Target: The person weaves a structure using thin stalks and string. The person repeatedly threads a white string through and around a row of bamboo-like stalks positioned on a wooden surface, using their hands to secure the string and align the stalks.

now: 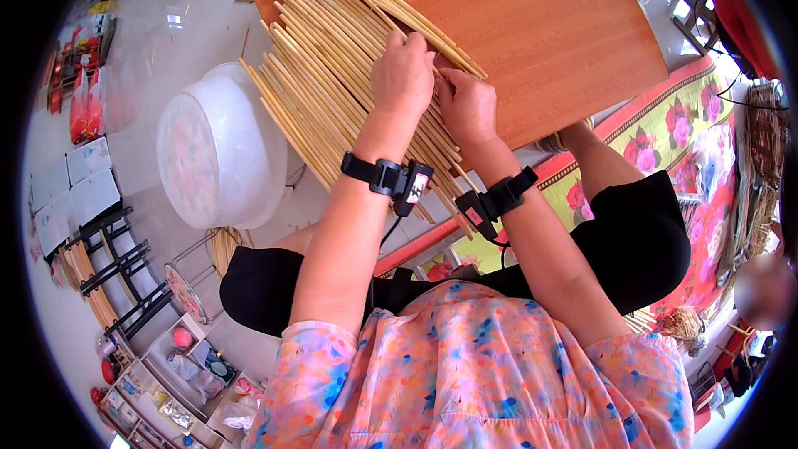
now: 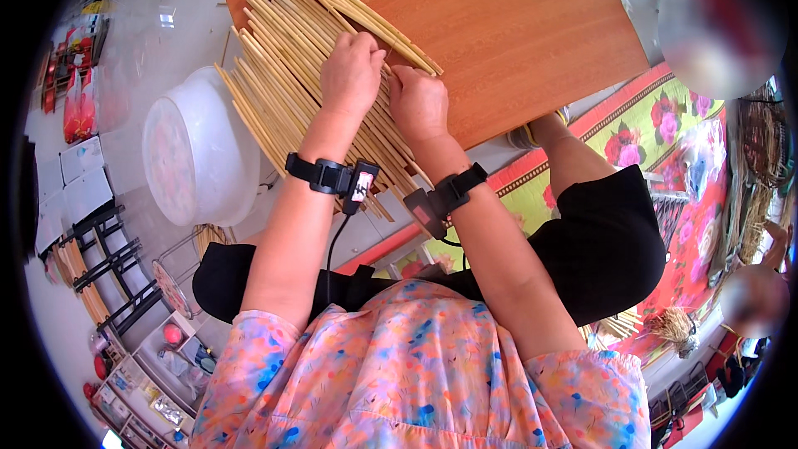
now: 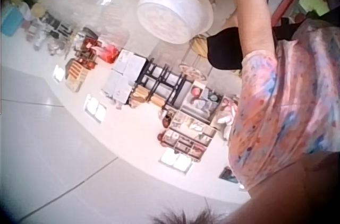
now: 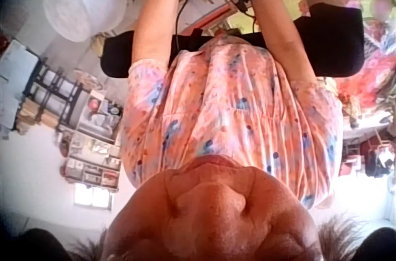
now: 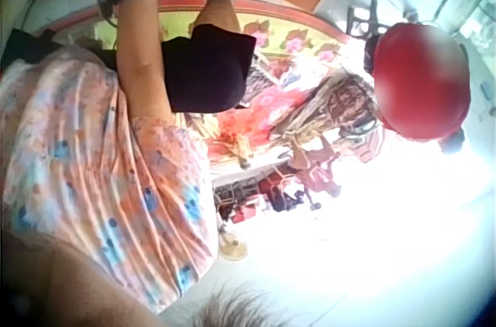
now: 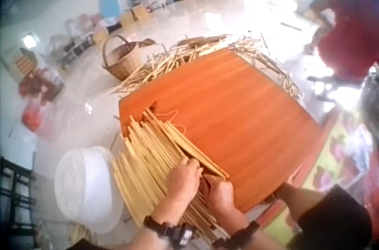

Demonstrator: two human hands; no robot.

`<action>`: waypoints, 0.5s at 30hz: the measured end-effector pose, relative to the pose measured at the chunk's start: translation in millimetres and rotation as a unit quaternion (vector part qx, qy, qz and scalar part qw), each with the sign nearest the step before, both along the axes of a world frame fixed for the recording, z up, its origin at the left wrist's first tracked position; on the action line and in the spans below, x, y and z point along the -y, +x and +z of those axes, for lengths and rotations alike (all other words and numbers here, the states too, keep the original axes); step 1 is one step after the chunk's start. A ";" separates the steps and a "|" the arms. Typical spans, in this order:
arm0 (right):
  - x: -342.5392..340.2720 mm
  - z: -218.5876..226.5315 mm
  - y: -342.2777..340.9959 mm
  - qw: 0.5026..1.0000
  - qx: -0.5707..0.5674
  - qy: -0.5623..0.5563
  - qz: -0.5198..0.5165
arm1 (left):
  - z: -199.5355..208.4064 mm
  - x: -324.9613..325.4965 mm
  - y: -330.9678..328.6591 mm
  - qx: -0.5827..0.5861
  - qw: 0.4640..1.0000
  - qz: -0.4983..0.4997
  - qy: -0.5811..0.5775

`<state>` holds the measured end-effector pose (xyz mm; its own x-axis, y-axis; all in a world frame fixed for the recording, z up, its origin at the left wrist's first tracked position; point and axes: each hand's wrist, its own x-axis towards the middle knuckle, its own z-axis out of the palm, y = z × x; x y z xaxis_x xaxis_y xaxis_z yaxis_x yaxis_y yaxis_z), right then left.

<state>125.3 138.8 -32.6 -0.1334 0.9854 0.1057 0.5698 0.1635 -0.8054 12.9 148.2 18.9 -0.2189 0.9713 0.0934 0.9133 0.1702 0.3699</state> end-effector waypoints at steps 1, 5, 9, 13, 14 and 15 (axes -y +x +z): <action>-0.8 -0.6 0.9 1.000 -0.003 0.001 -0.004 | -1.7 -1.7 -1.3 -0.003 0.999 -0.039 -0.010; 0.4 1.4 0.4 0.998 -0.038 0.042 -0.003 | -5.3 -8.3 -12.2 -0.055 0.985 -0.165 -0.017; 0.7 -0.4 -0.2 0.997 -0.068 0.022 -0.012 | -11.7 -13.6 -18.2 -0.049 0.971 -0.234 0.012; -4.1 -3.9 0.4 0.997 -0.065 0.038 -0.015 | -21.9 -13.0 -9.0 0.008 0.985 -0.165 0.058; -2.5 -3.6 -0.1 0.998 -0.060 0.036 -0.010 | -23.3 -11.0 -12.2 -0.013 0.975 -0.206 0.081; -2.3 -3.1 0.7 0.998 -0.055 0.030 -0.005 | -24.4 -9.4 -15.3 -0.034 0.963 -0.247 0.103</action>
<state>126.0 141.1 -35.7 -0.1083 0.9780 0.1785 0.4798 0.2087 -0.8522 -2.4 157.6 -5.5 0.2789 0.9143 0.2938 0.8868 -0.3626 0.2865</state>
